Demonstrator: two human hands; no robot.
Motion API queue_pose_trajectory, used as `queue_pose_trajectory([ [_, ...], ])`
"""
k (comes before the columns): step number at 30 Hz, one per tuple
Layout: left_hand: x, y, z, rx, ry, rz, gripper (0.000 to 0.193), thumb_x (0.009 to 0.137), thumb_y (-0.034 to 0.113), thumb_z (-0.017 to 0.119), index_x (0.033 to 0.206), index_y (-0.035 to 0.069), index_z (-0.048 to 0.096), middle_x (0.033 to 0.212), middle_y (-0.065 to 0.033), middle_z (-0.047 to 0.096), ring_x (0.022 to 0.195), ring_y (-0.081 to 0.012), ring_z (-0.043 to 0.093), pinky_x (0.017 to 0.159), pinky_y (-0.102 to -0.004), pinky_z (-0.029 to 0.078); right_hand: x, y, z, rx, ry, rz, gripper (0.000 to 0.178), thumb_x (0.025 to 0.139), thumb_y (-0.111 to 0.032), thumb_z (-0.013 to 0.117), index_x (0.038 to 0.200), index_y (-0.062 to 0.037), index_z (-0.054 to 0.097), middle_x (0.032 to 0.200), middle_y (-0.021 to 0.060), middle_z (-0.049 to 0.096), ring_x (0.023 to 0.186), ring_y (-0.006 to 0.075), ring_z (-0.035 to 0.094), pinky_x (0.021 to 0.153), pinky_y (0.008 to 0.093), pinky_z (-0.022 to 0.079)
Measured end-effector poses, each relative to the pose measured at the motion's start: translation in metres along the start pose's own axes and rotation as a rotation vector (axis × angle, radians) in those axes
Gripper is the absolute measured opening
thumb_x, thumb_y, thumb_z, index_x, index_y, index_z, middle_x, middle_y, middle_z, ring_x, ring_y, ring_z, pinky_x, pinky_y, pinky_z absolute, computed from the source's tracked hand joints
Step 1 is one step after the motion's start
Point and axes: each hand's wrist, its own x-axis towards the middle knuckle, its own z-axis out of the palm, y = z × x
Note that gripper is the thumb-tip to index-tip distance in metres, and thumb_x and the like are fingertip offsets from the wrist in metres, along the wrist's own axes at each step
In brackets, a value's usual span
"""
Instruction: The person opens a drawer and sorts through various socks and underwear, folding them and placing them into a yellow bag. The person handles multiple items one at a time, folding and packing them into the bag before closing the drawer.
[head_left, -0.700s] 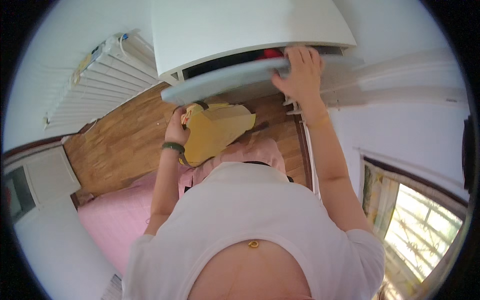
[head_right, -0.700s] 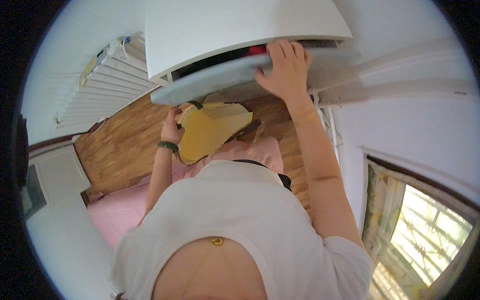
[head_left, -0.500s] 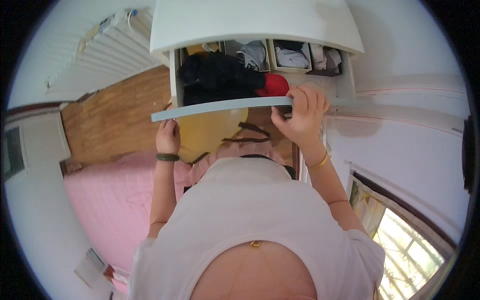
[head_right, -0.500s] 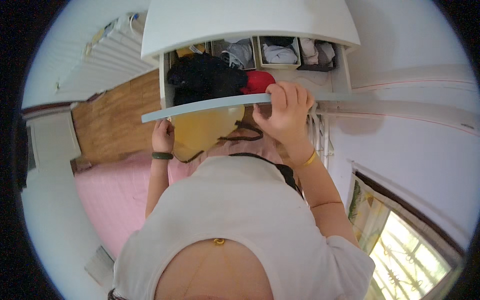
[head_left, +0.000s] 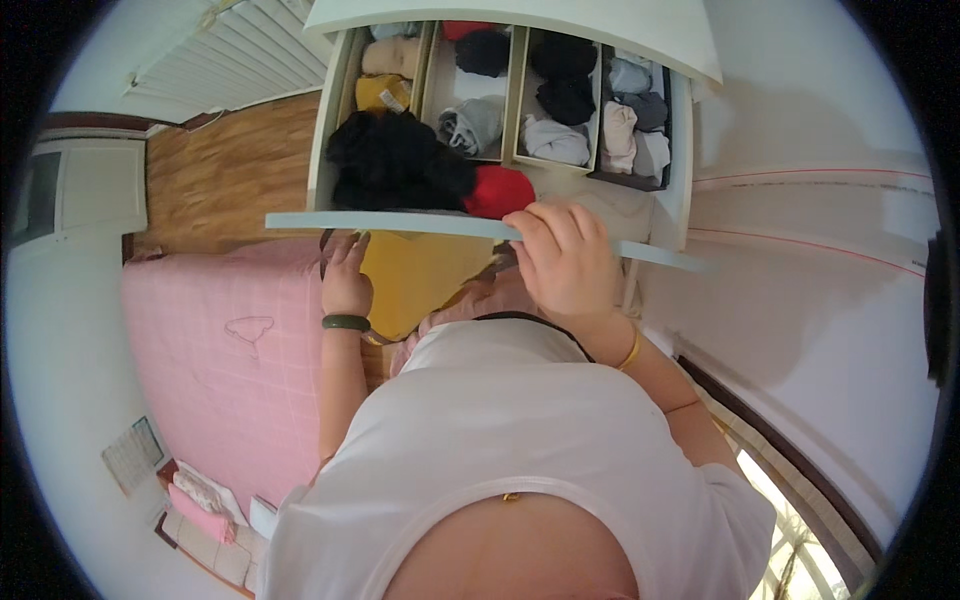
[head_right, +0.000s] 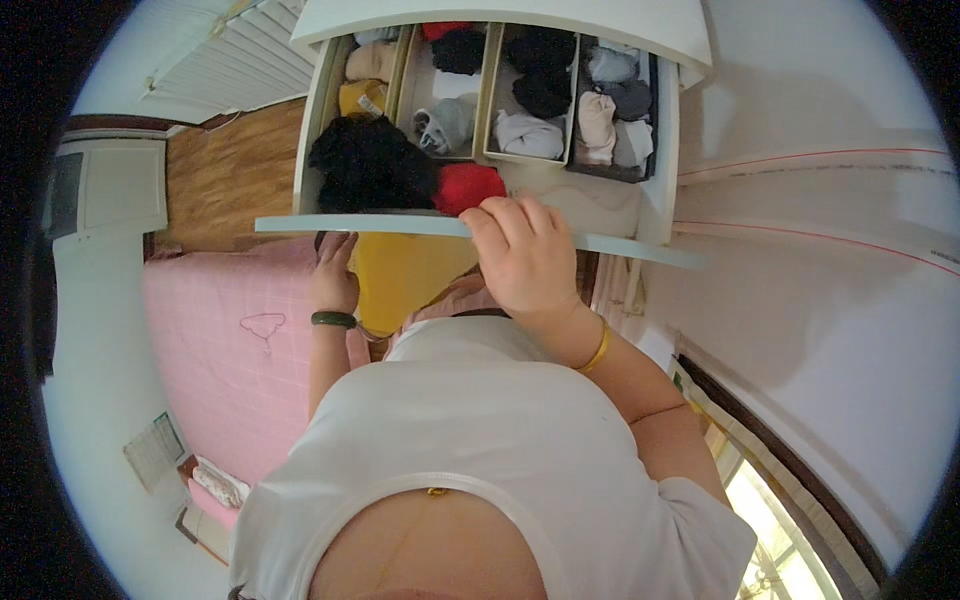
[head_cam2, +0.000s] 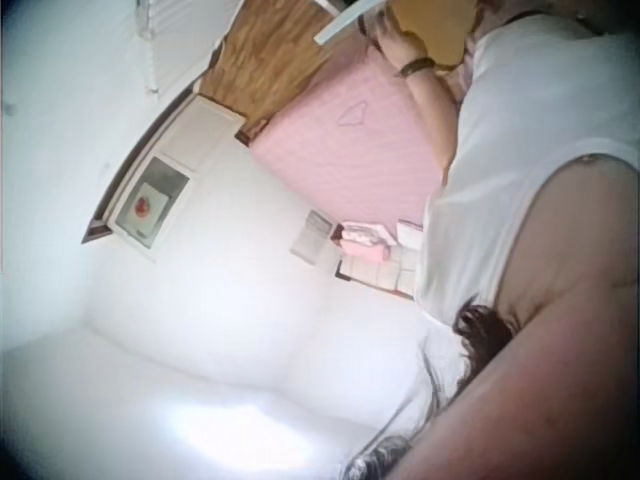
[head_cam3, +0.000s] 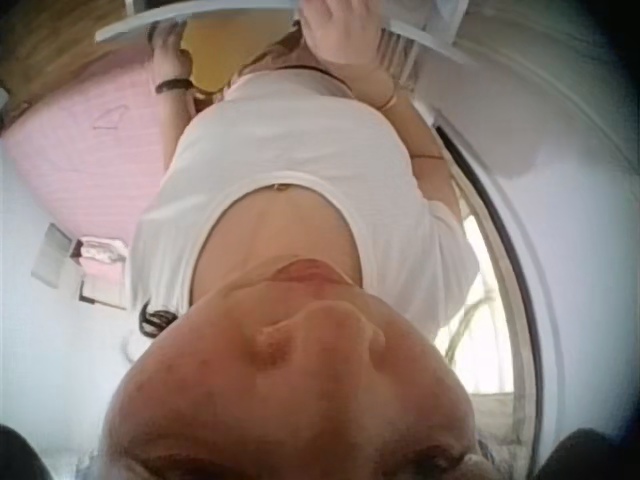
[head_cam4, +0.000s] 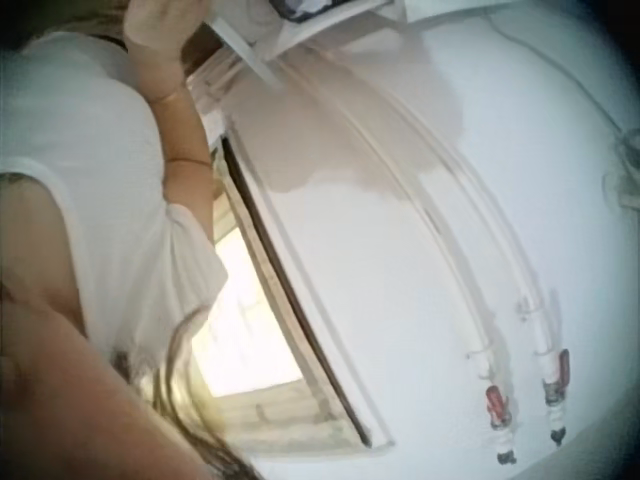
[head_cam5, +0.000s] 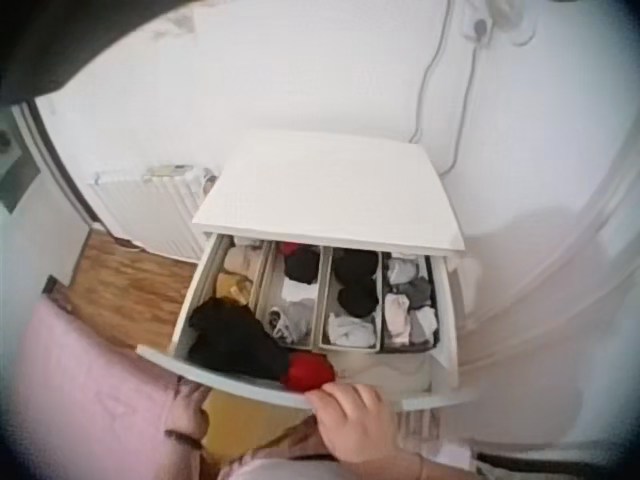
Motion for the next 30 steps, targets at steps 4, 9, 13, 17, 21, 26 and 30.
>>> queue_pose_trajectory([
  [4, -0.021, 0.003, -0.018, 0.001, -0.078, -0.071, 0.062, 0.073, -0.011, 0.046, 0.13, 0.01, 0.055, 0.133, -0.0128, 0.053, 0.118, -0.034, 0.052, 0.095, -0.0399, 0.047, 0.004, -0.001, -0.001, 0.068, -0.036, -0.003, 0.028, 0.071, -0.007, 0.066, 0.099, -0.0078, 0.063, 0.097, 0.006, 0.06, 0.09, 0.0272, 0.056, 0.078, 0.0394, 0.046],
  [9, -0.046, 0.003, -0.029, -0.057, -0.024, -0.074, 0.065, 0.07, -0.012, 0.046, 0.131, 0.01, 0.055, 0.133, -0.0114, 0.054, 0.118, -0.0322, 0.053, 0.093, -0.04, 0.048, 0.01, -0.003, -0.02, 0.103, -0.192, 0.027, 0.028, 0.071, -0.005, 0.069, 0.098, -0.0056, 0.061, 0.098, 0.0104, 0.059, 0.092, 0.0312, 0.055, 0.081, 0.0419, 0.046],
  [13, -0.055, -0.001, -0.038, -0.07, 0.016, -0.125, 0.065, 0.069, -0.012, 0.046, 0.13, 0.01, 0.055, 0.132, -0.0117, 0.054, 0.116, -0.0324, 0.054, 0.092, -0.0394, 0.049, 0.019, -0.005, -0.025, 0.132, -0.295, 0.042, 0.025, 0.072, -0.007, 0.07, 0.096, -0.0065, 0.062, 0.097, 0.0107, 0.06, 0.092, 0.0314, 0.056, 0.08, 0.0411, 0.046],
  [17, -0.055, -0.015, -0.042, -0.081, 0.065, -0.146, 0.064, 0.07, -0.012, 0.046, 0.129, 0.009, 0.056, 0.131, -0.0121, 0.055, 0.114, -0.0323, 0.055, 0.091, -0.0393, 0.049, 0.037, -0.003, -0.027, 0.188, -0.373, 0.034, 0.018, 0.076, -0.016, 0.072, 0.089, -0.0057, 0.065, 0.088, 0.0098, 0.063, 0.082, 0.0299, 0.059, 0.073, 0.0391, 0.048],
  [21, -0.055, -0.02, -0.042, -0.083, 0.127, -0.054, 0.063, 0.07, -0.012, 0.047, 0.128, 0.01, 0.056, 0.13, -0.0127, 0.055, 0.109, -0.0336, 0.057, 0.089, -0.0396, 0.05, 0.096, 0.002, -0.012, 0.298, -0.387, -0.13, 0.026, 0.081, -0.026, 0.071, 0.094, -0.0044, 0.067, 0.088, 0.0106, 0.064, 0.078, 0.0274, 0.061, 0.069, 0.0371, 0.049],
  [26, -0.06, 0.002, -0.052, -0.077, 0.045, -0.122, 0.062, 0.07, -0.011, 0.048, 0.128, 0.009, 0.056, 0.13, -0.0138, 0.055, 0.109, -0.034, 0.057, 0.088, -0.0404, 0.05, 0.151, -0.002, 0.104, 0.223, -0.238, -0.439, 0.036, 0.082, -0.023, 0.071, 0.114, -0.0082, 0.063, 0.097, 0.0127, 0.063, 0.092, 0.0267, 0.061, 0.08, 0.0329, 0.051],
  [30, -0.071, 0.0, -0.043, -0.111, 0.111, -0.071, 0.063, 0.068, -0.012, 0.048, 0.127, 0.009, 0.057, 0.13, -0.0141, 0.055, 0.11, -0.0349, 0.056, 0.089, -0.0404, 0.05, 0.172, 0.021, 0.15, 0.322, -0.375, -0.513, 0.043, 0.085, -0.025, 0.068, 0.125, -0.0124, 0.059, 0.103, 0.0116, 0.065, 0.099, 0.026, 0.062, 0.083, 0.0328, 0.051],
])
